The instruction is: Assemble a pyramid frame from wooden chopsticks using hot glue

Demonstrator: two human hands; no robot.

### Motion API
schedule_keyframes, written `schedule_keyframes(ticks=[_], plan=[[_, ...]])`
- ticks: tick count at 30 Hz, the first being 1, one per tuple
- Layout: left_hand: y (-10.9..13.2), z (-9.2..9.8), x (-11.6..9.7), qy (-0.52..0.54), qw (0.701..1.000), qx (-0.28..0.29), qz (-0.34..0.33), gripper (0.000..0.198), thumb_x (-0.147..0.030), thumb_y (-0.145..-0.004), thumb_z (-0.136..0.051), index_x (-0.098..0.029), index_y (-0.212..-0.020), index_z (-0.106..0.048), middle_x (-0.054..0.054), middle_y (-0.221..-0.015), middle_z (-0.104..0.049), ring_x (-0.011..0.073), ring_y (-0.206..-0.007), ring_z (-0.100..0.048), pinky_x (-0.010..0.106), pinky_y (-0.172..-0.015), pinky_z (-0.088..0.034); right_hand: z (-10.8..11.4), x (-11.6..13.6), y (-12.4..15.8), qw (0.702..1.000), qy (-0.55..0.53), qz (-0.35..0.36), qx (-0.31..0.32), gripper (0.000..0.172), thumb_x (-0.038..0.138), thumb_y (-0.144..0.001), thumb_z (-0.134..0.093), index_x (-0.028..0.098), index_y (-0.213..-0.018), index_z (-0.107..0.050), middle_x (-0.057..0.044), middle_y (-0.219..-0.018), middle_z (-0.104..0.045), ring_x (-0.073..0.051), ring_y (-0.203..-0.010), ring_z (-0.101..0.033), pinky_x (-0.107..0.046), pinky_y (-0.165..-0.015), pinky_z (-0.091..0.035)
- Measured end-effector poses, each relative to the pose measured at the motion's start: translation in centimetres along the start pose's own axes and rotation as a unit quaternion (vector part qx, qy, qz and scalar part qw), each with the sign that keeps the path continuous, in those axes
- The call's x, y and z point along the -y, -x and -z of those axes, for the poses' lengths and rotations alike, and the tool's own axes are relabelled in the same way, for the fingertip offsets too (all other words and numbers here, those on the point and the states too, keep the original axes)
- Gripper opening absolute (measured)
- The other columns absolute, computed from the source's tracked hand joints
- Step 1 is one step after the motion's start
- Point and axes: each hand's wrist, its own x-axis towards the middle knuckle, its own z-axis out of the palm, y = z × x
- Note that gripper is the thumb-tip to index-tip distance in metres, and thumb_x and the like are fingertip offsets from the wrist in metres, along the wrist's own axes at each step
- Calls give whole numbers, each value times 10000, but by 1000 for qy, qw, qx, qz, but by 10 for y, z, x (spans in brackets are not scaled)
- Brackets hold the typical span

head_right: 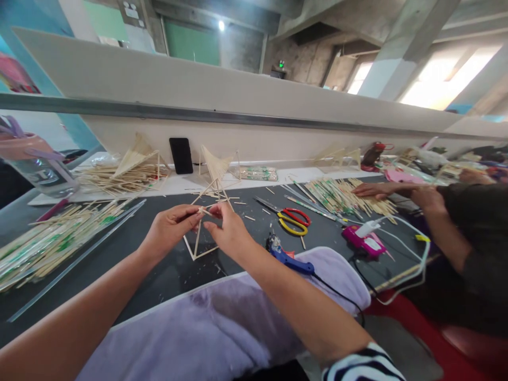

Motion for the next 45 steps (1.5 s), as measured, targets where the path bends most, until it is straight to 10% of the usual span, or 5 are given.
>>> schedule_keyframes(ticks=[19,45], plan=[[-1,-3,10,-25,999,4,-37,215,-251,-845,-520,-203,-952,-700,5,-683,-603,91,-524,-545,230,-561,-483,-7,-17,-19,994,-111,-16,2,215,340,-682,-656,192,-736,-510,56,-636,-499,-92,-578,-444,-214,-552,-366],[-4,-6,1,47,998,-2,47,135,-242,-802,-549,-162,-858,-643,-30,-607,-573,85,-501,-530,194,-511,-452,-7,-20,-14,996,-2,84,-30,79,235,-774,-606,185,-732,-651,9,-694,-605,-122,-667,-523,-216,-623,-376]])
